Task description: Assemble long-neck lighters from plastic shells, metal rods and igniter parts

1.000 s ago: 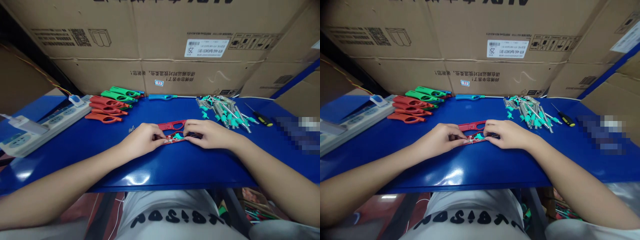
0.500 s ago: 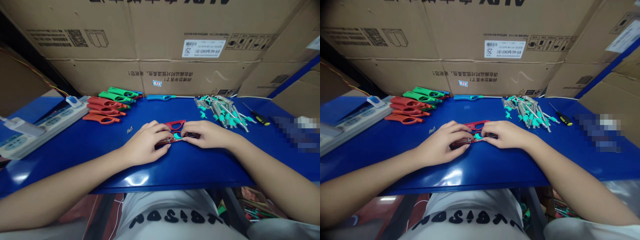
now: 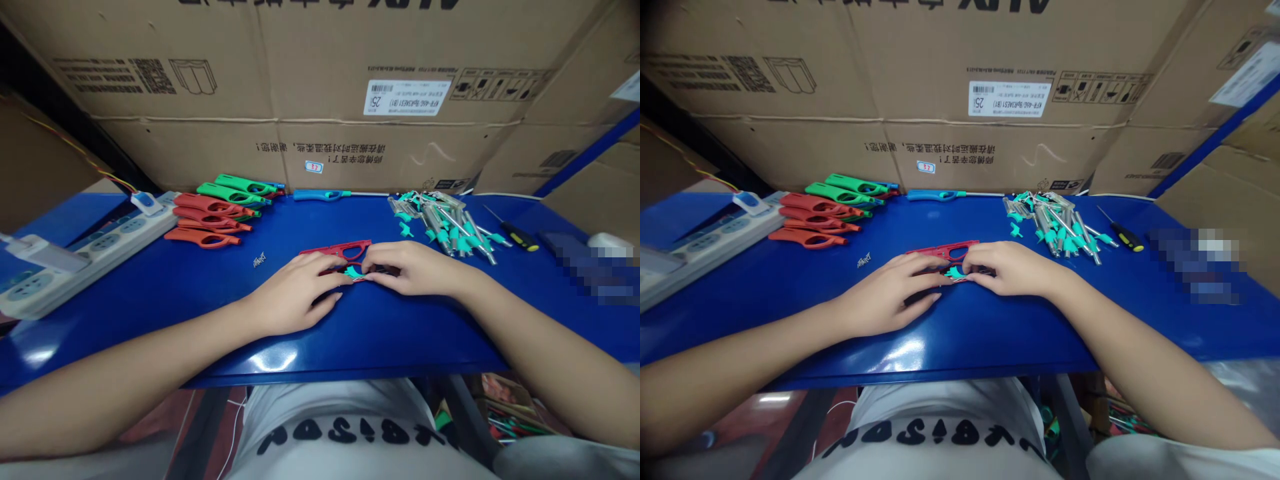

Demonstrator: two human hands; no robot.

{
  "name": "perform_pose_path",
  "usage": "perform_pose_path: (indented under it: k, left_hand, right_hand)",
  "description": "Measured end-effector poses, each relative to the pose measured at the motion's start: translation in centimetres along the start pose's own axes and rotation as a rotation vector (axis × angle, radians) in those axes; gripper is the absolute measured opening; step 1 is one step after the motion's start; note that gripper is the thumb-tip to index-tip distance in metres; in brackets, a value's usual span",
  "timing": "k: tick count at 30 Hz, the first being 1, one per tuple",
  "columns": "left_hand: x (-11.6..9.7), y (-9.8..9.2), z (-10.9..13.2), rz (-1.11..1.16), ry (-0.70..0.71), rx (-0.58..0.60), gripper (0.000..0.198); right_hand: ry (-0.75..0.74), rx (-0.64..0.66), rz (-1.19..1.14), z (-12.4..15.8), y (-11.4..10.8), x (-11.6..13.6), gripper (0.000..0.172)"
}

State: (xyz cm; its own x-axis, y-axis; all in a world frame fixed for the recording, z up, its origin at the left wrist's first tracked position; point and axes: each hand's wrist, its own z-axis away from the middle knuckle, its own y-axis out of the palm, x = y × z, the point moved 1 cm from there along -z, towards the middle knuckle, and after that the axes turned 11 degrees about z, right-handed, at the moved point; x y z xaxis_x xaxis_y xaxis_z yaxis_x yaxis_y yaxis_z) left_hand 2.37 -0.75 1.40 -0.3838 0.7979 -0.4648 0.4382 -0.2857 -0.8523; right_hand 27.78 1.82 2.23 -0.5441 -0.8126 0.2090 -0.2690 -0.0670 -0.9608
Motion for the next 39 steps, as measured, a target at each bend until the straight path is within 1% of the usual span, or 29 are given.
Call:
perform_pose_path:
  k: [12,16,18,21,24,26,28,30,33,36,39]
  left_hand:
    - [0.2,0.2,0.0,0.015,-0.015,0.014,0.034]
    - [0.5,0.4,0.0,0.024,-0.006,-0.003,0.035]
    - [0.8,0.6,0.0,0.041,0.001,-0.022,0.036]
    - [1.0,0.7,0.0,0.072,0.014,-0.043,0.035]
    - [1.1,0.7,0.0,0.084,0.017,-0.053,0.033]
    - [1.2,0.8,0.0,0.085,0.018,-0.063,0.032]
    - [1.4,0.9,0.0,0.087,0.032,-0.081,0.031]
    - [1.6,1.0,-0.1,0.087,0.050,-0.096,0.029]
    - [1.6,0.9,-0.2,0.087,0.056,-0.109,0.025]
    - [1.4,0.2,-0.3,0.066,0.075,-0.154,0.022]
    - [1.6,-0.8,-0.4,-0.040,0.093,-0.255,0.031]
  right_hand:
    - [0.001,0.006,-0.008,0.0,0.1,-0.2,0.013]
    - [0.010,0.008,-0.010,-0.1,0.1,-0.2,0.013]
    - [0.002,0.001,-0.021,0.0,0.0,-0.2,0.015]
    - [0.013,-0.058,0.002,-0.1,-0.1,-0.5,0.022]
    - [0.043,-0.110,0.127,-0.2,0.3,-1.0,0.034]
    - [0.056,-0.122,0.216,-0.3,0.7,-1.5,0.036]
    - [0.065,-0.129,0.254,-0.3,1.1,-2.1,0.032]
    - [0.080,-0.134,0.240,-0.3,1.2,-2.5,0.022]
    - [0.106,-0.145,0.213,-0.3,1.0,-2.7,0.010]
    - [0.152,-0.196,0.186,-0.3,0.4,-2.4,0.009]
    - [0.263,-0.299,0.028,-0.5,0.2,-1.8,0.013]
